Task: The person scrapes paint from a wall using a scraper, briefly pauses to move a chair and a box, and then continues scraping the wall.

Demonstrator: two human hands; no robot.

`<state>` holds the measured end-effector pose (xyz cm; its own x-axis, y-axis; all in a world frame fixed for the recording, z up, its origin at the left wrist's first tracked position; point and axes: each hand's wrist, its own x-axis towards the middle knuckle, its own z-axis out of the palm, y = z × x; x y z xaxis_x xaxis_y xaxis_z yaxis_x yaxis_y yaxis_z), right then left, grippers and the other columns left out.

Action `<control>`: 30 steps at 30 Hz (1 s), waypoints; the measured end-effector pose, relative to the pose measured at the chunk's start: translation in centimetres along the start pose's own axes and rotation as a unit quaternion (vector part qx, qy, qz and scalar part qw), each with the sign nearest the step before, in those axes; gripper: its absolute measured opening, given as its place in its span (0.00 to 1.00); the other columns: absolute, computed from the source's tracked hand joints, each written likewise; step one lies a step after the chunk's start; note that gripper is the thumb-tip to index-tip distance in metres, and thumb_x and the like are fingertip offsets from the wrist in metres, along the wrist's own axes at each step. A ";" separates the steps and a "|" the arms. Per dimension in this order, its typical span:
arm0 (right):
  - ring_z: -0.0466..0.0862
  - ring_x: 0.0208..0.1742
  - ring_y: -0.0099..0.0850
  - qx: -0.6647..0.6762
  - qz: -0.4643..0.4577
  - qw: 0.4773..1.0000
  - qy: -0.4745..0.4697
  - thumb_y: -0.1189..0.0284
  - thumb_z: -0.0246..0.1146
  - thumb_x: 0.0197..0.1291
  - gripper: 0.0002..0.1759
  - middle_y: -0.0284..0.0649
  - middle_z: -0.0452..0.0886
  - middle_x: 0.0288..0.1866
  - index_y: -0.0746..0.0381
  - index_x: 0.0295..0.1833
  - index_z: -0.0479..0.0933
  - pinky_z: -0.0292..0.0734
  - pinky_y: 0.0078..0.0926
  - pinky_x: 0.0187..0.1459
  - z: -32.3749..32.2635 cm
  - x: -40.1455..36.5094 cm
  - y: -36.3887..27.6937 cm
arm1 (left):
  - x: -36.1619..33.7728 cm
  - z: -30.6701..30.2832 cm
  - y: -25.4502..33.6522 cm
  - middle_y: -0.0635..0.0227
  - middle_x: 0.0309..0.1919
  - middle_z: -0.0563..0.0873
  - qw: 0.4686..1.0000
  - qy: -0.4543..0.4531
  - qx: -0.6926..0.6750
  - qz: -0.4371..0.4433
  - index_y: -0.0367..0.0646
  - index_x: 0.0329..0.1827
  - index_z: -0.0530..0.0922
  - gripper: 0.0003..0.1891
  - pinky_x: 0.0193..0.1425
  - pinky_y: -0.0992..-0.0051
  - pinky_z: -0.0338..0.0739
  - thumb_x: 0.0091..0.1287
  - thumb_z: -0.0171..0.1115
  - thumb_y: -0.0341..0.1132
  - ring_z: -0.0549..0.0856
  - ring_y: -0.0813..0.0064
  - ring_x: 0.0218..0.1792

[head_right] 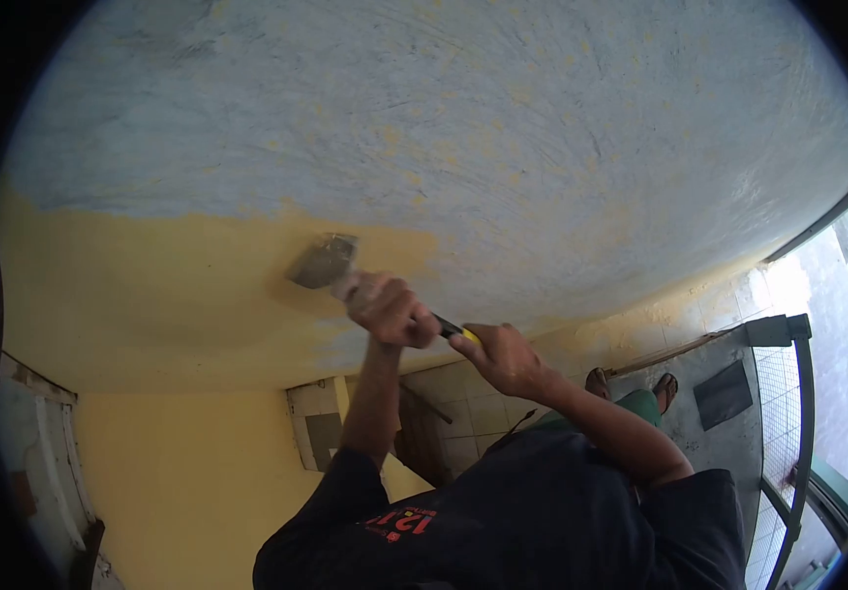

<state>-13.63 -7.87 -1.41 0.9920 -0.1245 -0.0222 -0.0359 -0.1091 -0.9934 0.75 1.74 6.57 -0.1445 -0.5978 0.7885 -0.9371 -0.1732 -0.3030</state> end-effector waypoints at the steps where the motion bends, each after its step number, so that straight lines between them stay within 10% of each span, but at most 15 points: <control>1: 0.74 0.30 0.60 -0.013 -0.018 1.000 -0.012 0.51 0.51 0.71 0.28 0.58 0.74 0.22 0.68 0.36 0.74 0.69 0.50 0.34 -0.1 0.5 -1.4 | 1.2 -1.0 -0.9 0.73 0.10 0.68 1.000 0.000 0.003 0.000 0.53 0.10 0.59 0.15 0.41 0.68 0.59 0.53 0.49 0.40 0.72 0.75 0.19; 7: 0.76 0.29 0.58 -0.017 -0.037 0.999 -0.030 0.52 0.50 0.72 0.26 0.57 0.74 0.22 0.67 0.36 0.74 0.68 0.50 0.33 -0.3 -0.8 -5.6 | 3.2 -4.0 -1.9 0.75 0.10 0.71 0.995 0.098 0.020 0.028 0.53 0.11 0.65 0.14 0.41 0.68 0.59 0.54 0.47 0.39 0.72 0.74 0.19; 22: 0.73 0.21 0.30 0.109 0.102 0.988 0.022 0.52 0.46 0.74 0.28 0.42 0.73 0.18 0.67 0.33 0.72 0.70 0.37 0.28 1.6 -6.5 5.4 | -3.1 2.2 5.3 0.73 0.12 0.71 0.989 -0.050 -0.127 -0.051 0.50 0.10 0.63 0.16 0.40 0.68 0.63 0.54 0.49 0.41 0.74 0.73 0.21; 30: 0.70 0.27 0.60 0.019 -0.053 0.998 0.001 0.55 0.50 0.73 0.25 0.58 0.72 0.21 0.67 0.36 0.73 0.67 0.48 0.31 -0.2 0.6 -4.5 | 3.7 -2.5 -2.3 0.73 0.10 0.70 0.999 0.040 -0.013 0.012 0.50 0.10 0.63 0.17 0.40 0.68 0.62 0.57 0.46 0.42 0.73 0.72 0.18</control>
<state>-12.91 -7.60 3.10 0.9898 -0.1162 0.0830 0.0735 -0.0837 -0.9938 1.60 1.86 11.50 -0.1917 -0.5373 0.8213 -0.9405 -0.1387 -0.3102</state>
